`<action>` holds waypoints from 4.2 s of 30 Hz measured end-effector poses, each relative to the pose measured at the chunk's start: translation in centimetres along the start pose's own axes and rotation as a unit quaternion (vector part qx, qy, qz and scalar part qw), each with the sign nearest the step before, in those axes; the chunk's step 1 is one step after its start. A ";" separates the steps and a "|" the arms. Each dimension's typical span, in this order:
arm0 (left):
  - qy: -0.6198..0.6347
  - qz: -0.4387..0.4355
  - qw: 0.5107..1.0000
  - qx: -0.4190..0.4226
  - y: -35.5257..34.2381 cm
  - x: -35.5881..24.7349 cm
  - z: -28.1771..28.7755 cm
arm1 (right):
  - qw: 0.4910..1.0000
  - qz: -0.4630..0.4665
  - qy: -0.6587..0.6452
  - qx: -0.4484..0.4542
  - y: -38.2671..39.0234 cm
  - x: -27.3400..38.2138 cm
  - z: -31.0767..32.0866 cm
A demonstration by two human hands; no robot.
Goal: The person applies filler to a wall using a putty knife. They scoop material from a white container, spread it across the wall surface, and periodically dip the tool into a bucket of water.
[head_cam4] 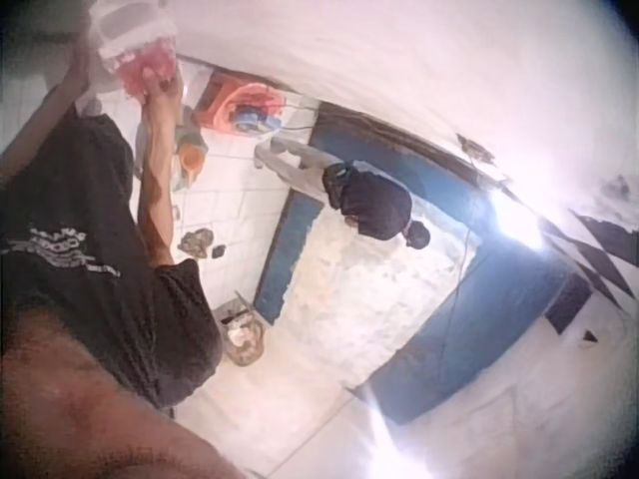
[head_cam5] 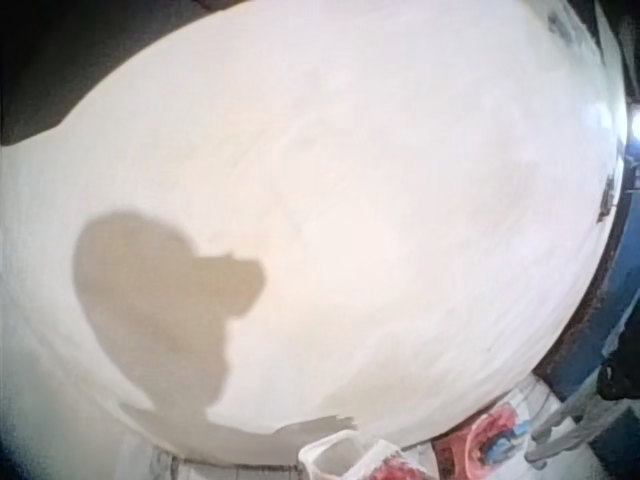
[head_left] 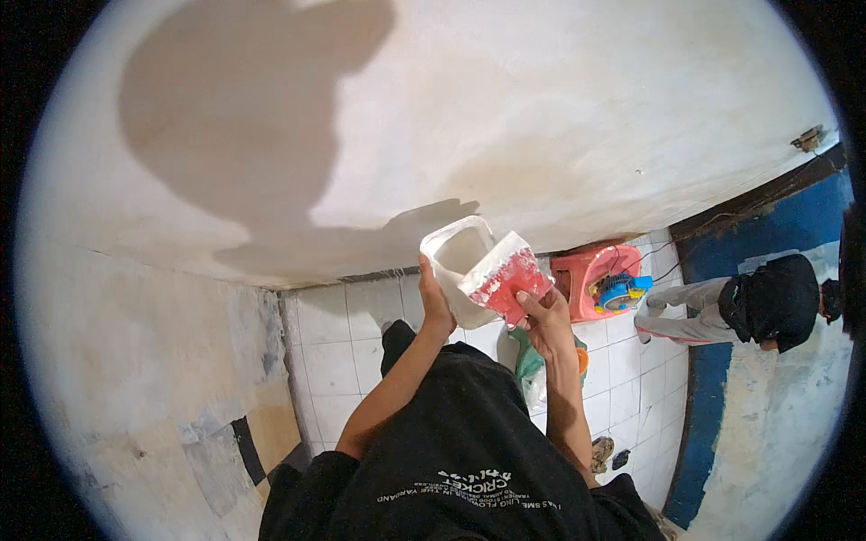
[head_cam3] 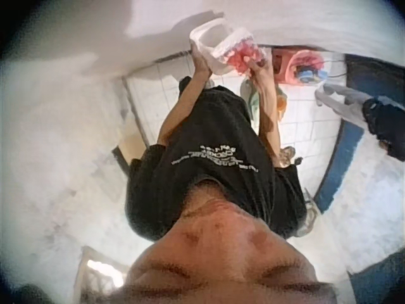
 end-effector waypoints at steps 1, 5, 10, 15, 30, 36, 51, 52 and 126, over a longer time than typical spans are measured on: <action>0.000 -0.001 1.000 -0.006 0.2 -0.2 0.4 | 0.999 -0.011 -0.039 -0.012 0.5 -0.1 -0.1; 0.006 -0.019 0.999 -0.036 0.7 -1.2 2.2 | 0.985 -0.012 -0.163 -0.048 0.1 -0.4 0.3; 0.029 -0.055 0.998 -0.020 1.6 -3.1 5.7 | 0.975 0.025 -0.220 -0.008 -7.9 -1.8 3.2; 0.026 -0.055 0.996 -0.066 2.8 -4.2 10.3 | 0.973 0.032 -0.230 -0.002 -16.1 -0.8 0.5; 0.035 -0.112 0.993 -0.029 5.4 -9.4 13.4 | 0.973 0.033 -0.220 -0.069 -5.3 7.2 -3.1; 0.013 -0.153 0.979 -0.133 7.2 -12.0 16.3 | 0.969 -0.082 -0.229 -0.048 -16.9 -7.1 1.8; 0.001 -0.166 0.978 -0.127 9.7 -14.4 19.9 | 0.980 0.058 -0.188 -0.014 -0.6 9.1 -10.1; 0.000 -0.166 0.980 -0.111 10.0 -14.5 19.1 | 0.982 0.052 -0.183 -0.007 -1.2 6.8 -8.8; 0.040 -0.232 0.963 -0.130 16.6 -16.1 21.4 | 0.973 -0.018 -0.226 -0.050 -17.2 -9.8 -2.9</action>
Point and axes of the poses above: each hand's wrist, its own y-axis away from the middle knuckle, its own z-axis out of the back of the hand, x = y × z, the point moved 6 cm from there along -y, towards the middle knuckle, and after that the axes turned 5 degrees about y, right-handed, at the moved point
